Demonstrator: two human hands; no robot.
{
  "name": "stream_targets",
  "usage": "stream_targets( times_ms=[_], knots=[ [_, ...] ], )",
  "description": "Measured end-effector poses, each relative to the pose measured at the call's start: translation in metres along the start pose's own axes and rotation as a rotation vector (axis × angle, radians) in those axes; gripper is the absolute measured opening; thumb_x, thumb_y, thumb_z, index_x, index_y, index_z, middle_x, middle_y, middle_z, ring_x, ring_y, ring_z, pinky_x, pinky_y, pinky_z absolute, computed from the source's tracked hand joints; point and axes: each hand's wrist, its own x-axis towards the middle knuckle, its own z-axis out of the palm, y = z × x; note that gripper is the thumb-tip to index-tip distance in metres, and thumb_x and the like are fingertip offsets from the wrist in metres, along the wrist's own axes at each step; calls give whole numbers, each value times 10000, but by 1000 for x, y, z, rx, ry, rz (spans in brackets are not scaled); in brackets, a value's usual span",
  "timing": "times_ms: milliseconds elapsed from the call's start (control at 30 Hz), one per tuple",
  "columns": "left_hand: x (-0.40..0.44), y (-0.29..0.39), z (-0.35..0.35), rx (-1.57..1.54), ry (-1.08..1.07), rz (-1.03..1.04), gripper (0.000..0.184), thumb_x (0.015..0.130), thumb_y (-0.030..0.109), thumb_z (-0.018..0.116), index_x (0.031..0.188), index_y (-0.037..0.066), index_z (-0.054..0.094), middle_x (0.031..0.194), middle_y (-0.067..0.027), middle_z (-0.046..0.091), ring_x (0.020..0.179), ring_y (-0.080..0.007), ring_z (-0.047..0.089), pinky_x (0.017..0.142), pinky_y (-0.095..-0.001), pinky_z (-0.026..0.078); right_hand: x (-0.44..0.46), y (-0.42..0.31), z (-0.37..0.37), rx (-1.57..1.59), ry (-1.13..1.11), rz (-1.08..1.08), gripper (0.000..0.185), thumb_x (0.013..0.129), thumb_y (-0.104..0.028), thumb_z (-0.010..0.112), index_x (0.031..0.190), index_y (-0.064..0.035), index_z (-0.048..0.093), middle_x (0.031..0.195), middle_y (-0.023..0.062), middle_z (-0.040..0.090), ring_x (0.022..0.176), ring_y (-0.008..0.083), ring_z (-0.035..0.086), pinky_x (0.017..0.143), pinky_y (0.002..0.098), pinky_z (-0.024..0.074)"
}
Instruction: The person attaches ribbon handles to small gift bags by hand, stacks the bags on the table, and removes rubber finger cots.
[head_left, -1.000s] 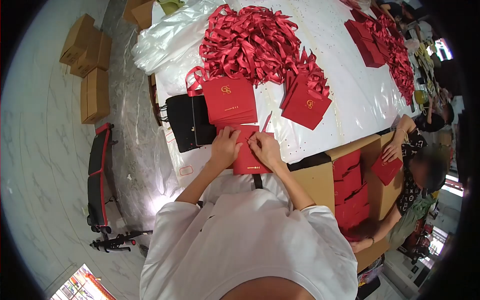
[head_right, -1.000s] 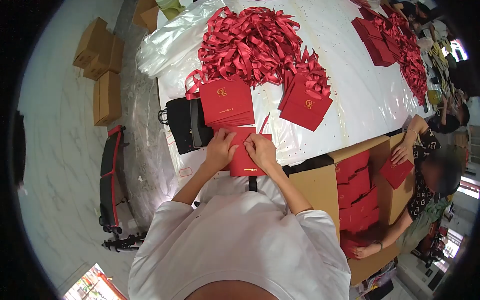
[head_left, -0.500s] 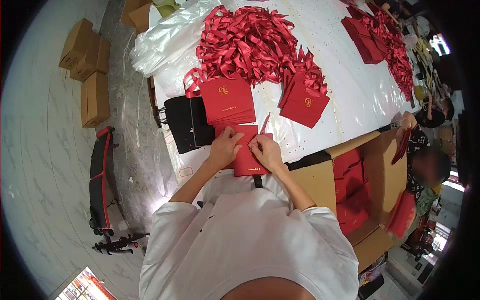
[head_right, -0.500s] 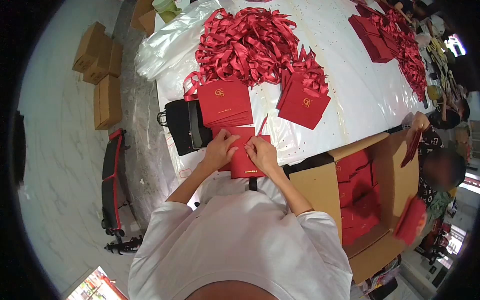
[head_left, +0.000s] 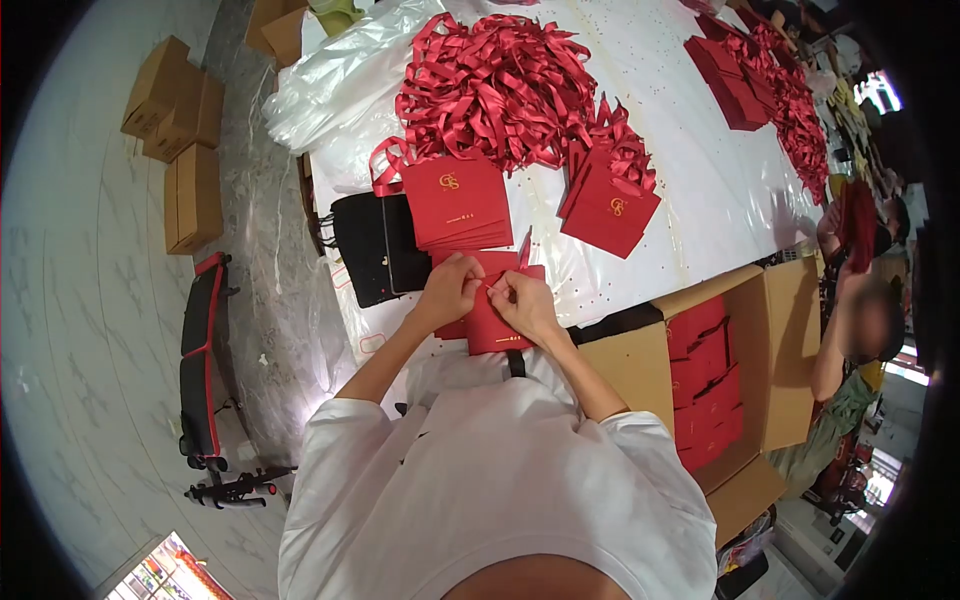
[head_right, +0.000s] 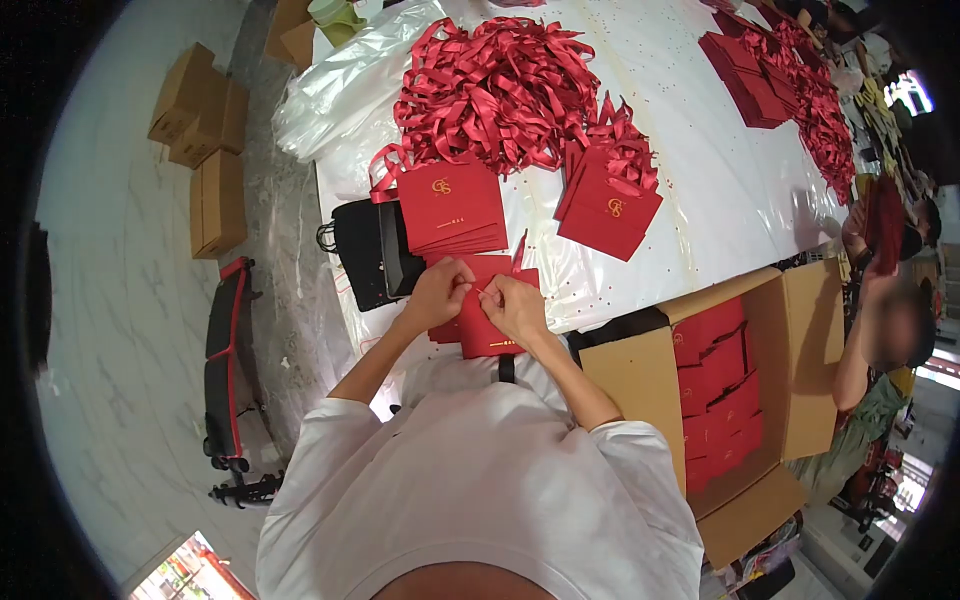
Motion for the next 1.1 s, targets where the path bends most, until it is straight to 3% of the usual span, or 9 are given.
stream_targets(
  times_ms=[133, 333, 400, 633, 700, 767, 900, 1000, 1100],
  knots=[
    [0, 10, 2, -47, -18, -75, 119, 770, 11, 602, 876, 44, 561, 756, -137, 617, 738, -341, 632, 658, -427, 500, 0, -7, -1, -10, 33, 28, 201, 797, -219, 692, 733, -38, 633, 664, 134, 652, 635, 316, 659, 610, 408, 519],
    [-2, 22, 13, 132, 73, -67, 97, 802, 59, 591, 897, 41, 582, 735, -145, 645, 729, -331, 663, 647, -412, 513, 4, -11, -6, 243, -106, 341, 177, 786, -187, 676, 698, -37, 651, 651, 132, 652, 632, 303, 664, 612, 392, 521],
    [-1, 23, 16, 162, 91, 5, 63, 816, 88, 560, 861, 48, 578, 731, -144, 651, 714, -354, 652, 656, -468, 509, 5, -8, -3, 49, -5, 145, 187, 813, -198, 699, 748, -29, 649, 629, 113, 634, 592, 229, 645, 576, 342, 495],
    [4, 24, 3, -77, 22, -77, 109, 808, 133, 642, 869, 42, 632, 716, -125, 659, 691, -317, 659, 632, -416, 520, 3, -15, -21, -135, 62, -159, 162, 829, -174, 714, 819, -30, 641, 681, 79, 636, 616, 200, 633, 581, 329, 486],
    [4, 29, 0, -97, 19, -140, 166, 789, 142, 725, 917, 48, 673, 750, -84, 676, 590, -172, 612, 554, -296, 485, 7, -22, -40, 112, -123, -52, 153, 834, -162, 716, 845, -41, 624, 752, 101, 636, 664, 246, 640, 609, 362, 498],
    [-1, 27, 5, -86, 47, -134, 169, 780, 130, 734, 918, 50, 676, 769, -88, 667, 590, -182, 608, 555, -301, 483, 13, -11, -42, 212, -130, -78, 120, 841, -139, 706, 879, -43, 645, 731, 97, 616, 629, 230, 618, 608, 347, 492],
    [-9, 35, 20, 15, 162, -83, 173, 772, 104, 745, 924, 48, 682, 824, -101, 630, 633, -220, 612, 563, -316, 479, 28, 9, -47, 35, -86, -183, 113, 871, -154, 660, 892, -51, 702, 760, 112, 654, 666, 226, 643, 658, 340, 503],
    [-15, 37, 26, 39, 240, 32, 141, 781, 72, 730, 913, 44, 688, 824, -106, 601, 686, -250, 618, 591, -335, 490, 46, 17, -52, 275, -470, 25, 153, 888, -165, 655, 886, -21, 709, 720, 89, 666, 671, 123, 587, 657, 299, 477],
    [-15, 43, 27, 16, 274, 147, 101, 792, 35, 705, 893, 39, 693, 824, -109, 606, 721, -267, 620, 621, -350, 502, 55, 12, -62, 64, -574, 40, 168, 880, -159, 671, 845, 1, 708, 681, 58, 655, 636, 95, 548, 628, 281, 459]
  ],
)
